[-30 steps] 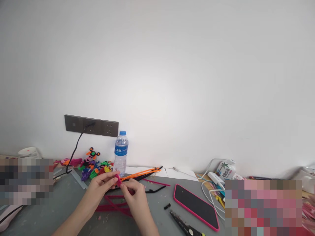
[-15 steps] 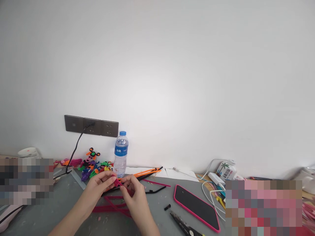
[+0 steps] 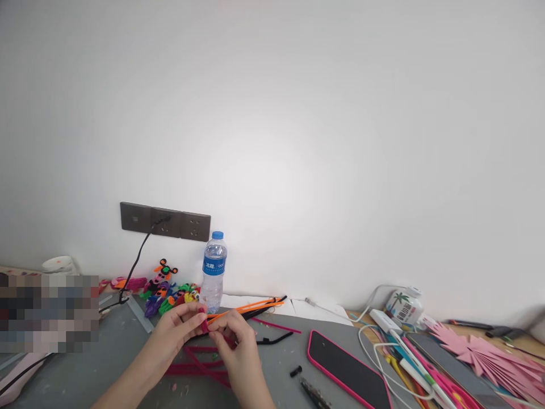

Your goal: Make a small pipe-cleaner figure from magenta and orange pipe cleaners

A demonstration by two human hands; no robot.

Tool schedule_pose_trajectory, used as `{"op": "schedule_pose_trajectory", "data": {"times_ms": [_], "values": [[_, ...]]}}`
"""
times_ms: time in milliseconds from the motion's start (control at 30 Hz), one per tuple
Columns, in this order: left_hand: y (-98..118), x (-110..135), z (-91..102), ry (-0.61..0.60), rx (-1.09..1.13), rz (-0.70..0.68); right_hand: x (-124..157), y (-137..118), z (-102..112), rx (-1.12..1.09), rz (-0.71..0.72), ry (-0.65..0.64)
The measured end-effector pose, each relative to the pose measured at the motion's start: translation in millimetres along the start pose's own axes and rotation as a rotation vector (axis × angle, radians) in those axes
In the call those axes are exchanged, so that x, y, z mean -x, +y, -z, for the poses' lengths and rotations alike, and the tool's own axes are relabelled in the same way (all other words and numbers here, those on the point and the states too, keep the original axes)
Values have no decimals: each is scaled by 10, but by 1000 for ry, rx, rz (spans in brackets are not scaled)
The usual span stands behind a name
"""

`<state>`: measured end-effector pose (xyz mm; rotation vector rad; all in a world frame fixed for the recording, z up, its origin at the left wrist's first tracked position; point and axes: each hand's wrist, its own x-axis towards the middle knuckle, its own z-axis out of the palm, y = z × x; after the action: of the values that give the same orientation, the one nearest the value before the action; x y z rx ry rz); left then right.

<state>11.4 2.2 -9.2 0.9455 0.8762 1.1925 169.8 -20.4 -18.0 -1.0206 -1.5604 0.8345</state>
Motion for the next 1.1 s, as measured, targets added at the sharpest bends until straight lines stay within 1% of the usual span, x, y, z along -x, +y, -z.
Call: {"op": "schedule_pose_trajectory", "data": {"times_ms": [133, 333, 500, 700, 900, 1000, 1067, 1100], "values": [[13, 30, -23, -26, 24, 27, -4, -3, 11, 18, 36, -2], [29, 31, -36, -54, 43, 15, -20, -44, 36, 34, 56, -13], [31, 33, -23, -39, 54, 21, 5, -83, 36, 33, 5, -2], [32, 54, -46, -57, 44, 40, 14, -137, 80, -12, 3, -69], [36, 62, -41, -117, 26, 102, 14, -158, 149, 3, -34, -149], [64, 49, -25, -73, 3, 103, 7, -152, 176, -35, -59, -118], [87, 43, -12, -43, -49, 82, -8, -138, 198, -70, -41, -55], [96, 46, -6, -60, -91, 76, -18, -129, 211, -91, -30, -16]]}}
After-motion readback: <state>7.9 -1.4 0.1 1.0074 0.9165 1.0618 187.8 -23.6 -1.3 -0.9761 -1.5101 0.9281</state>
